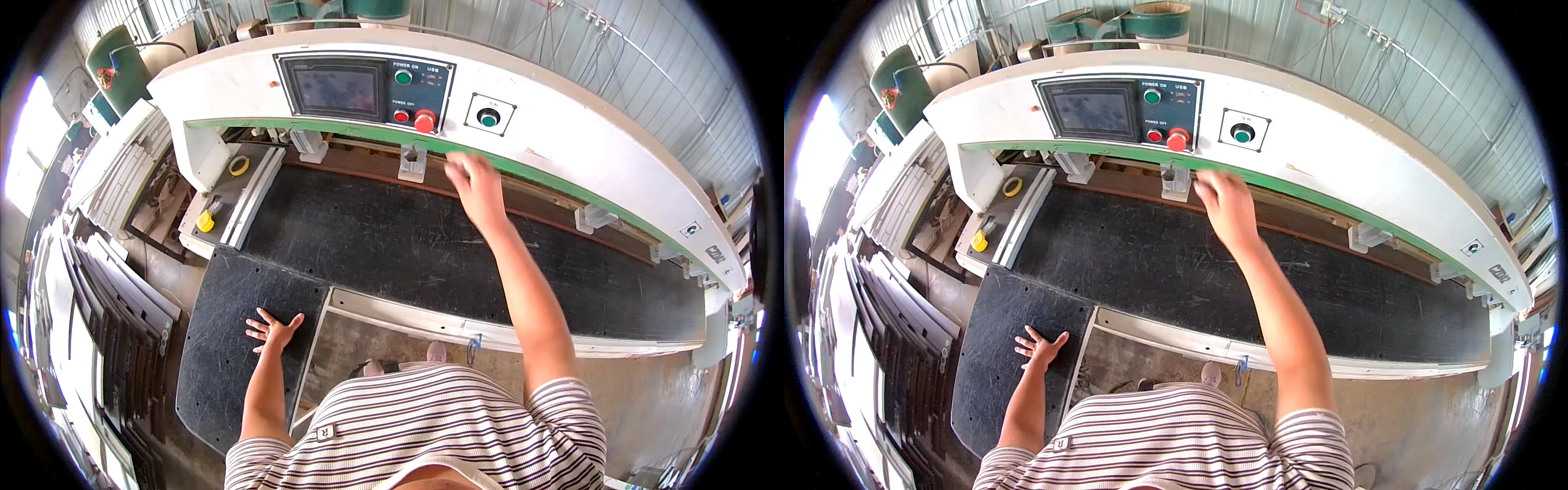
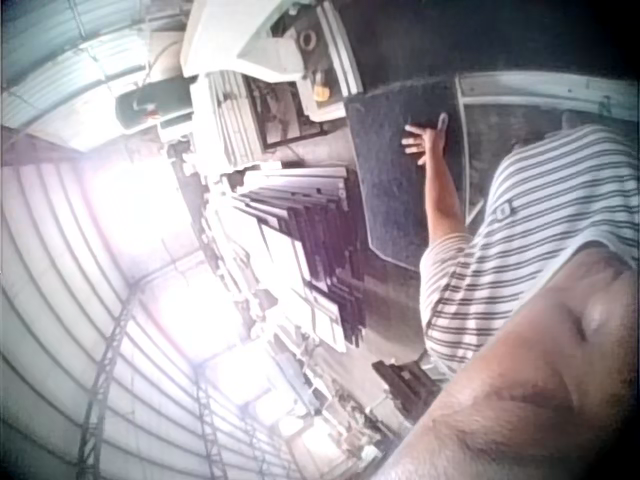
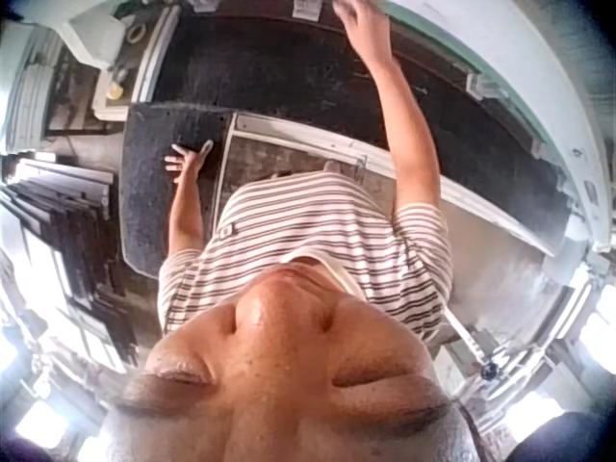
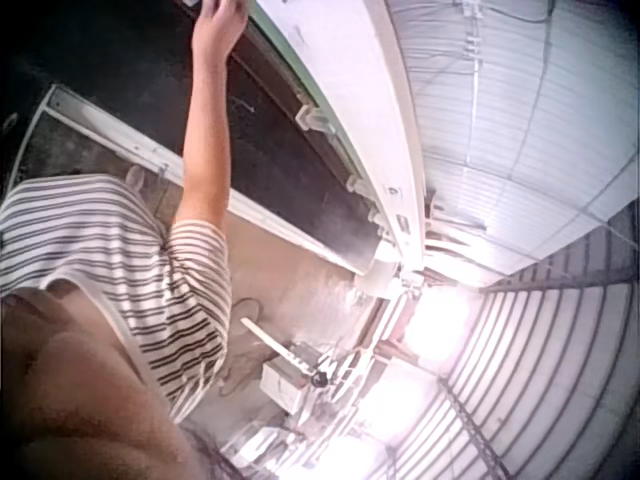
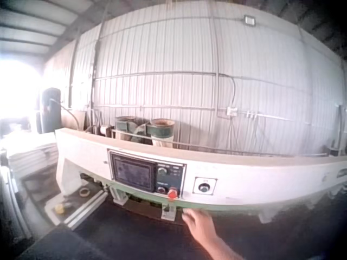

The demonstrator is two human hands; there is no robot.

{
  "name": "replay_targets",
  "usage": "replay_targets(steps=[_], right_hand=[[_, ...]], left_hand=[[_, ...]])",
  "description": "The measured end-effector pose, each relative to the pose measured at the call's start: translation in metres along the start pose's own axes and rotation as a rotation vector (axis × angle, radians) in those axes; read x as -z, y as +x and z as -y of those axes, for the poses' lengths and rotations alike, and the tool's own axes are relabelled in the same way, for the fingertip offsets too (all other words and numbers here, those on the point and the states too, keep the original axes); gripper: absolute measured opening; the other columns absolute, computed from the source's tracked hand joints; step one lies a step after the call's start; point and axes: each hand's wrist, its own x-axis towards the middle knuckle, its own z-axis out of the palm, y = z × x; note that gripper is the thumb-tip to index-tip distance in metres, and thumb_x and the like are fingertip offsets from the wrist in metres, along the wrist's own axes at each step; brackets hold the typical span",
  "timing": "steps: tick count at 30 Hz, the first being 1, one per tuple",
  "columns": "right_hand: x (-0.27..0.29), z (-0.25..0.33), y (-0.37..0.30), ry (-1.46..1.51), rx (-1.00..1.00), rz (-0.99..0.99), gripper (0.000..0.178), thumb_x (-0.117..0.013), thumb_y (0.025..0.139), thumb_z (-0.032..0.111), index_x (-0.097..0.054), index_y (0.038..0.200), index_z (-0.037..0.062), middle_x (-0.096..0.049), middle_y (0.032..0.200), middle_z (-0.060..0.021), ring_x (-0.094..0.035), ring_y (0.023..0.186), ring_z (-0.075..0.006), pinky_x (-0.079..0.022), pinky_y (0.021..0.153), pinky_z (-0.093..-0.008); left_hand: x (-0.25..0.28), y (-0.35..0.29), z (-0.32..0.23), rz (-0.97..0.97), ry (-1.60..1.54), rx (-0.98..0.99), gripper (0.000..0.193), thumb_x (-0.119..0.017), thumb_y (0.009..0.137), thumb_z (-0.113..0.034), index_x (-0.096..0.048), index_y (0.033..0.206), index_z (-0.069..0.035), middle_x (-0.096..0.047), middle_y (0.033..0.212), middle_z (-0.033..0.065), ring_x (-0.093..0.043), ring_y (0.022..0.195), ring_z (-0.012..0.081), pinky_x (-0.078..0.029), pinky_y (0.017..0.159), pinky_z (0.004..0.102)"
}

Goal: The person uses an air gun to clean a machine surface, moves large wood panels between a cart and an edge-banding machine, and operates a touchscreen control panel to process the boards.

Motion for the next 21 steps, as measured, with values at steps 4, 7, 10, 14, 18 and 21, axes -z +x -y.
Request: replay_targets(steps=[4, 7, 10, 14, 18, 21], right_hand=[[-0.010, 0.034, 0.117, -0.134, 0.183, -0.124, 0.017, -0.067, 0.088, 0.016, -0.062, 0.101, 0.0059, -0.066, 0.094, -0.0130, -0.063, 0.093, -0.0321, -0.051, 0.081, -0.0434], [-0.027, 0.041, 0.158, -0.297, 0.178, -0.076, 0.020, -0.068, 0.086, 0.016, -0.062, 0.102, 0.0062, -0.067, 0.096, -0.0131, -0.065, 0.094, -0.0318, -0.053, 0.082, -0.0437], [-0.032, 0.052, 0.171, -0.404, 0.121, 0.016, 0.021, -0.068, 0.085, 0.016, -0.062, 0.102, 0.0066, -0.067, 0.096, -0.0129, -0.067, 0.094, -0.0320, -0.055, 0.079, -0.0436], [-0.035, 0.053, 0.173, -0.443, 0.117, 0.025, 0.017, -0.068, 0.085, 0.016, -0.060, 0.097, 0.0087, -0.067, 0.093, -0.0103, -0.067, 0.089, -0.0320, -0.055, 0.073, -0.0443], [-0.045, 0.062, 0.175, -0.515, 0.129, -0.019, 0.018, -0.069, 0.083, 0.015, -0.058, 0.096, 0.0082, -0.067, 0.091, -0.0093, -0.067, 0.084, -0.0331, -0.054, 0.069, -0.0450], [-0.044, 0.058, 0.175, -0.551, 0.155, -0.043, 0.022, -0.070, 0.081, 0.014, -0.059, 0.100, 0.0074, -0.068, 0.092, -0.0107, -0.068, 0.082, -0.0326, -0.054, 0.066, -0.0440]], left_hand=[[0.004, -0.001, 0.000, 0.015, -0.018, -0.003, 0.142, -0.069, 0.061, -0.083, 0.021, 0.154, -0.025, 0.030, 0.158, 0.0175, 0.026, 0.145, 0.0416, -0.004, 0.109, 0.0742], [0.004, -0.003, -0.001, 0.019, -0.034, -0.011, 0.142, -0.070, 0.061, -0.082, 0.021, 0.154, -0.024, 0.031, 0.157, 0.0180, 0.027, 0.145, 0.0416, -0.002, 0.109, 0.0748], [0.003, -0.002, 0.003, 0.016, -0.064, -0.023, 0.142, -0.070, 0.062, -0.081, 0.021, 0.154, -0.022, 0.030, 0.157, 0.0187, 0.028, 0.145, 0.0418, 0.000, 0.108, 0.0751], [0.004, -0.001, 0.002, 0.024, -0.054, -0.012, 0.142, -0.071, 0.062, -0.080, 0.020, 0.154, -0.022, 0.030, 0.157, 0.0192, 0.028, 0.144, 0.0422, 0.001, 0.108, 0.0749], [0.007, -0.003, 0.007, 0.018, -0.051, 0.004, 0.141, -0.070, 0.062, -0.081, 0.020, 0.154, -0.024, 0.028, 0.158, 0.0182, 0.025, 0.145, 0.0414, -0.001, 0.108, 0.0752], [0.005, -0.002, 0.005, -0.007, -0.018, 0.022, 0.140, -0.070, 0.061, -0.082, 0.019, 0.154, -0.026, 0.026, 0.159, 0.0172, 0.022, 0.147, 0.0409, -0.005, 0.109, 0.0749]])
